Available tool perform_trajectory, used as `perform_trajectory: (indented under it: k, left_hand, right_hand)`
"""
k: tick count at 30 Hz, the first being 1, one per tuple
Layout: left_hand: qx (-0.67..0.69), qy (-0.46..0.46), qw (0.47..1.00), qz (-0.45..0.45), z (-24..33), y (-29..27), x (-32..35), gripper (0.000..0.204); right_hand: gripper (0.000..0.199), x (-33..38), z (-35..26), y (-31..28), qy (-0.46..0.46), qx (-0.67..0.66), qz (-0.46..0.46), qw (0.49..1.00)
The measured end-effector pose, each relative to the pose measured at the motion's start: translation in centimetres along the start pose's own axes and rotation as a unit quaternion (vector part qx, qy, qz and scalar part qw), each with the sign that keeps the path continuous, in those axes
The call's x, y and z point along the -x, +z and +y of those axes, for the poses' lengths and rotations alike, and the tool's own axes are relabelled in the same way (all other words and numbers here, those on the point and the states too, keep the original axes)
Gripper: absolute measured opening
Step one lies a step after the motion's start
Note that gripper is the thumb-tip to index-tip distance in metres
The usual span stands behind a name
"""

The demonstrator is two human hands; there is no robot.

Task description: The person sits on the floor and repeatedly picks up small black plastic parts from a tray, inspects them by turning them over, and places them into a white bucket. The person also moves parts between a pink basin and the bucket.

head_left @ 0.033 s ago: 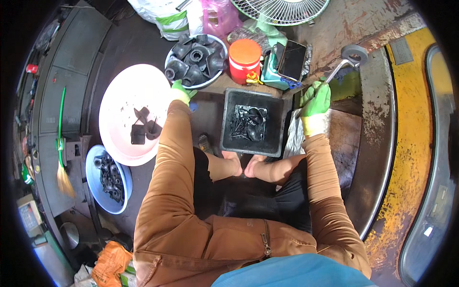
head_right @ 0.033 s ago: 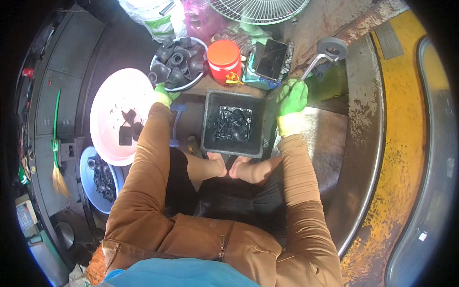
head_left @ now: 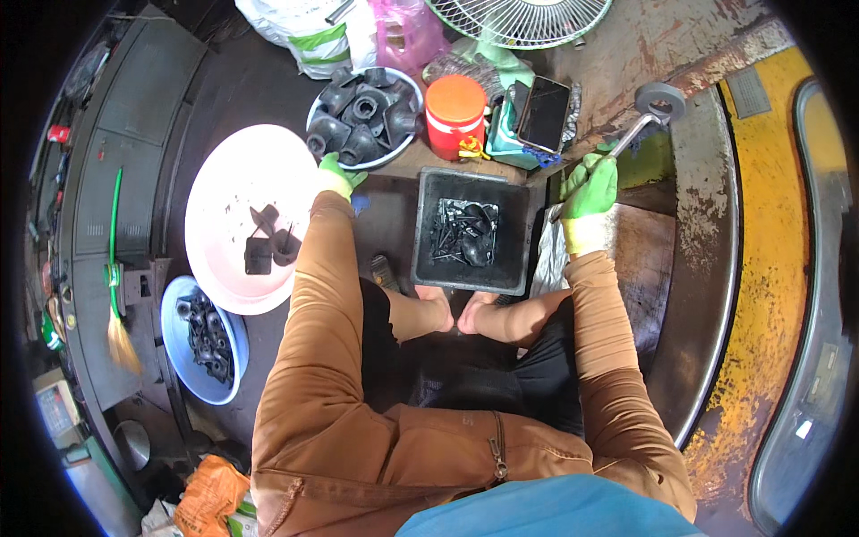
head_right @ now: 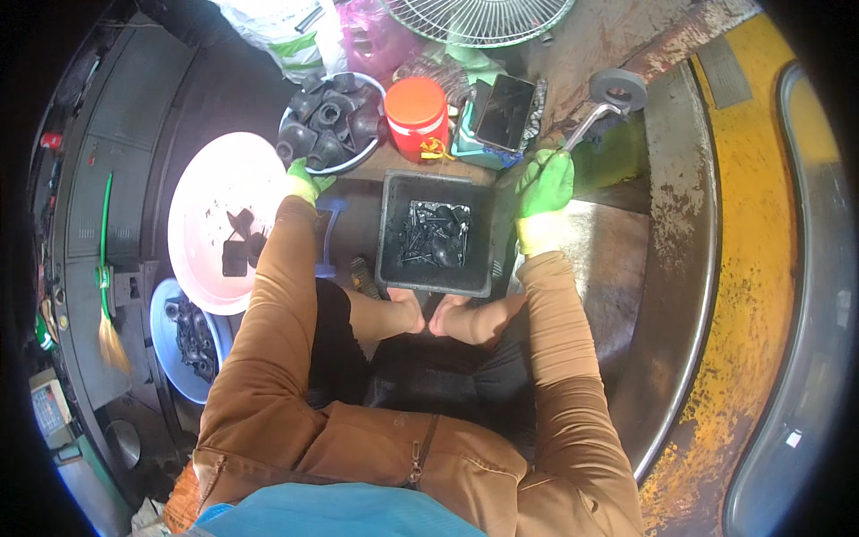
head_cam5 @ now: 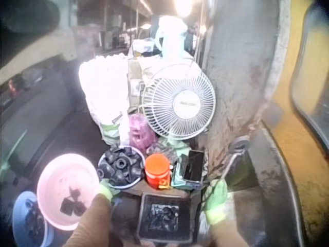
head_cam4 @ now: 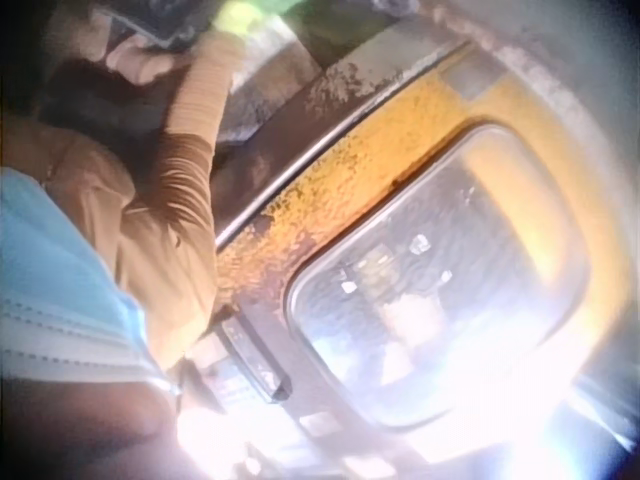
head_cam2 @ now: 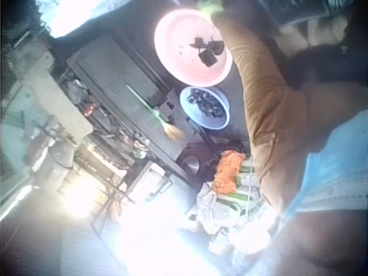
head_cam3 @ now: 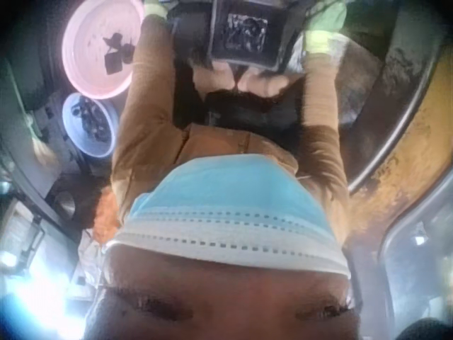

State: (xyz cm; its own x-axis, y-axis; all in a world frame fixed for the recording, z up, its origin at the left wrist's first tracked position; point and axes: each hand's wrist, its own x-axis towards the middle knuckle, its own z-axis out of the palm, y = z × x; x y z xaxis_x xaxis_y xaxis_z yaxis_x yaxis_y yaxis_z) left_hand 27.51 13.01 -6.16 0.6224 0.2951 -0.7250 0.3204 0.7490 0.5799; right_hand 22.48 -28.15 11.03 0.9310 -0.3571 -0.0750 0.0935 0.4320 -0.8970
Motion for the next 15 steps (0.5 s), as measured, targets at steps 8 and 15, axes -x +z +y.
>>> perform_trajectory:
  k: [8,15]
  left_hand:
    - [0.054,0.003,0.998,0.021,0.2,1.2,-0.6,0.047]
    - [-0.060,0.100,0.993,0.030,-0.3,0.4,-0.8,0.038]
  right_hand:
    - [0.037,0.4,-1.2,2.1,-0.070,0.057,0.026,0.996]
    - [0.049,-1.0,-2.7,1.0,0.033,-0.054,-0.081,0.995]
